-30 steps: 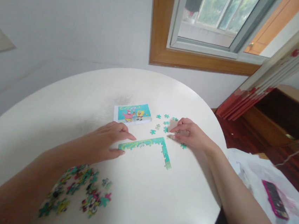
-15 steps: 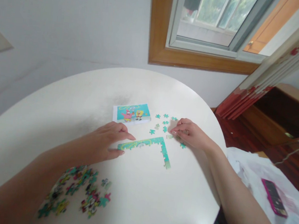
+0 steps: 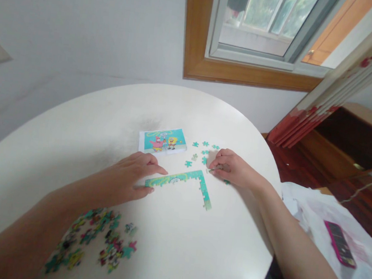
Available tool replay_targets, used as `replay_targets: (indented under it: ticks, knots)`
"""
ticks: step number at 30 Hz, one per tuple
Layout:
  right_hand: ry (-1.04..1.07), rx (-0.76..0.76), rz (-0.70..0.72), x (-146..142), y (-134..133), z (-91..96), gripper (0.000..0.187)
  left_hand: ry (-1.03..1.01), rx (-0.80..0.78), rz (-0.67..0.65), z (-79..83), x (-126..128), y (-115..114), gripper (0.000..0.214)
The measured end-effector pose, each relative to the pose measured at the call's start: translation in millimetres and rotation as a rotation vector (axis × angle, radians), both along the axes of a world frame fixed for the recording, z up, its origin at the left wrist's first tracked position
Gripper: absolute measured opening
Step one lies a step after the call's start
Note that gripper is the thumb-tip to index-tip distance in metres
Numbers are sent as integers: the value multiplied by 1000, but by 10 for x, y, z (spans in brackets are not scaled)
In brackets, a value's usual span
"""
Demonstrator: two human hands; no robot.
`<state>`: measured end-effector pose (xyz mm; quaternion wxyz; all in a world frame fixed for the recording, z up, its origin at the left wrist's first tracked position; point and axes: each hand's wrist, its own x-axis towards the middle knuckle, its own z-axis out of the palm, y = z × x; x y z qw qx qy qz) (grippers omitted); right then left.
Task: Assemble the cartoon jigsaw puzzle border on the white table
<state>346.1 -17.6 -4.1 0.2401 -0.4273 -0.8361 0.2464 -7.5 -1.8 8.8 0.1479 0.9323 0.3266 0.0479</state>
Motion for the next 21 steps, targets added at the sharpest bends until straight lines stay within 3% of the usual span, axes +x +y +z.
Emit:
replay_targets:
  ticks: [11,15,21]
  knots:
    - [46,-26,60,-57,-25,35,8,-9,8,-7,-13,-1,-6,40]
    - [72,-107,27,-75,-51,29,6,-15,9,-14,-7,6,-6,40]
    - [89,-171,-33,-99,-72,23,23,-13,13,-9,-7,4,-14,40]
